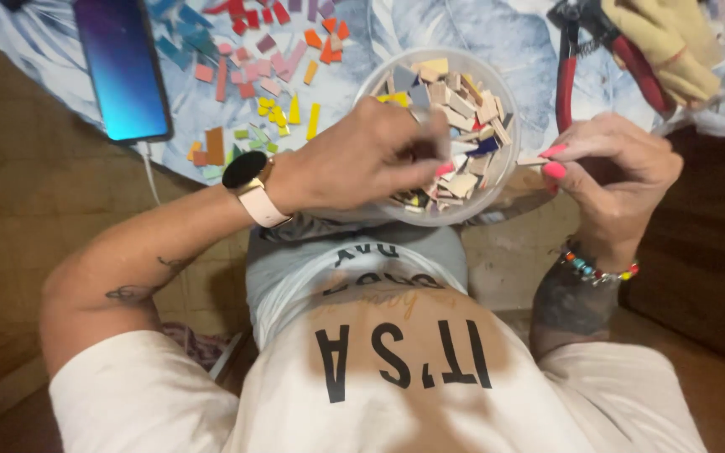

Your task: The person sorts small colored craft pieces from a clear container onto a table, arranging them by color. They pick up pieces with both hands, place them into color groups on the table, and occasionally return pieces to the container.

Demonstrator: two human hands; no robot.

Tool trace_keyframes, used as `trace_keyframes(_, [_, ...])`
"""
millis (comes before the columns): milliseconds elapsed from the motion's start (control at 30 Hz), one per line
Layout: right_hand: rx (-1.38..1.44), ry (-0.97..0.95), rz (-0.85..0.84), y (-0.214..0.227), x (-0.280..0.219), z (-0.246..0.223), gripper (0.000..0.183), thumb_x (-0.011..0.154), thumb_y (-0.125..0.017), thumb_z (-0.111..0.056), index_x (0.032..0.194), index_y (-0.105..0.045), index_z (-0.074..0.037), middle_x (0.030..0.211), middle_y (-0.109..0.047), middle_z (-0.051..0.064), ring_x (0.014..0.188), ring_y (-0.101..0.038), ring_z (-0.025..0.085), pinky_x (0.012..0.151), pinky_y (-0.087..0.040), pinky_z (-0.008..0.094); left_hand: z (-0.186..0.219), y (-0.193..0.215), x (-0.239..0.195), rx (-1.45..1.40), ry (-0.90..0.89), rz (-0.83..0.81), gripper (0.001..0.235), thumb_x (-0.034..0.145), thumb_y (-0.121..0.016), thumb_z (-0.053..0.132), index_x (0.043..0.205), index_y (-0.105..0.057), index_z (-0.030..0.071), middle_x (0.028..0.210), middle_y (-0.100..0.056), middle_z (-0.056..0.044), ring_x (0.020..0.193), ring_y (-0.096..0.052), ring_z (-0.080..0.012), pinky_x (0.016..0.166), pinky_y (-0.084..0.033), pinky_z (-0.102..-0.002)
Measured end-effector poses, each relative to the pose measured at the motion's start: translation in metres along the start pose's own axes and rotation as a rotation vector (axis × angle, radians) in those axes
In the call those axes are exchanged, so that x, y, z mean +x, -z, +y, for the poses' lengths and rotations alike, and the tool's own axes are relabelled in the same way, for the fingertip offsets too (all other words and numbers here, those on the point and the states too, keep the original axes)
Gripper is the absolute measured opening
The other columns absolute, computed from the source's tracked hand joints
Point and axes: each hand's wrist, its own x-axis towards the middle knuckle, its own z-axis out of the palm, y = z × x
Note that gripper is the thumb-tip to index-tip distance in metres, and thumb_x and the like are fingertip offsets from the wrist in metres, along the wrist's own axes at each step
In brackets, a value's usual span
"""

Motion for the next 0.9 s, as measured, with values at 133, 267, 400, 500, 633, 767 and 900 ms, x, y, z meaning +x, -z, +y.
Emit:
trace_keyframes(133, [0.202,-0.173,0.197,-0.019,-0.005,0.001,0.019,0.078,-0.063,-0.013,0.077,-0.054,0.004,0.071,-0.052,0.016,0.059,-0.046,0.017,0.056,-0.037,0.024,0.010,0.010,-0.005,-0.530,0.400,0.268,0.009,0.082,-0.055,0.013,0.081,-0.049,0.006,0.066,-0.063,-0.005,0.055,-0.062,-0.0087,0.051,-0.054,-0.017])
trace_keyframes(267, [0.366,-0.256,0.228,-0.027,-0.009,0.006,0.013,0.078,-0.063,-0.010,0.079,-0.055,0.001,0.072,-0.053,0.010,0.054,-0.045,0.011,0.048,-0.037,0.019,0.006,0.005,-0.008,-0.861,0.589,0.383,0.017,0.079,-0.057,0.011,0.092,-0.056,0.000,0.076,-0.064,-0.012,0.066,-0.065,-0.0156,0.059,-0.057,-0.020])
trace_keyframes(400, [0.383,-0.306,0.229,-0.031,-0.010,-0.002,0.013,0.076,-0.063,-0.009,0.077,-0.055,0.001,0.066,-0.049,0.009,0.049,-0.043,0.011,0.047,-0.036,0.019,0.000,-0.002,-0.011,-1.044,0.599,0.442,0.019,0.078,-0.057,0.004,0.095,-0.054,-0.003,0.085,-0.063,-0.019,0.080,-0.065,-0.0236,0.068,-0.056,-0.025])
trace_keyframes(500, [0.388,-0.320,0.224,-0.032,-0.012,-0.001,0.012,0.076,-0.062,-0.008,0.077,-0.054,0.001,0.068,-0.049,0.010,0.049,-0.044,0.012,0.047,-0.036,0.018,0.002,-0.002,-0.012,-0.764,0.556,0.422,0.021,0.075,-0.063,0.014,0.093,-0.058,0.006,0.086,-0.065,-0.008,0.079,-0.064,-0.0107,0.071,-0.053,-0.019])
trace_keyframes(633, [0.433,-0.340,0.249,-0.031,-0.016,0.004,0.012,0.076,-0.062,-0.008,0.077,-0.054,0.001,0.069,-0.049,0.010,0.045,-0.042,0.011,0.044,-0.033,0.018,0.003,-0.005,-0.012,-0.811,0.577,0.428,0.024,0.072,-0.063,0.006,0.095,-0.058,0.003,0.087,-0.065,-0.010,0.083,-0.062,-0.0107,0.077,-0.052,-0.019])
trace_keyframes(767, [0.458,-0.342,0.258,-0.031,-0.018,0.009,0.012,0.076,-0.062,-0.007,0.078,-0.054,0.001,0.070,-0.049,0.011,0.043,-0.040,0.011,0.041,-0.033,0.017,0.001,-0.006,-0.013,-0.749,0.556,0.425,0.025,0.072,-0.064,0.005,0.095,-0.058,0.004,0.088,-0.065,-0.008,0.083,-0.062,-0.0090,0.077,-0.050,-0.017])
trace_keyframes(900, [0.445,-0.320,0.211,-0.032,-0.013,0.001,0.012,0.078,-0.061,-0.007,0.080,-0.053,0.002,0.063,-0.047,0.009,0.044,-0.041,0.010,0.042,-0.034,0.018,0.006,0.002,-0.018,-0.638,0.591,0.467,0.023,0.072,-0.066,0.011,0.093,-0.059,0.008,0.086,-0.065,-0.004,0.082,-0.060,-0.0055,0.077,-0.049,-0.016])
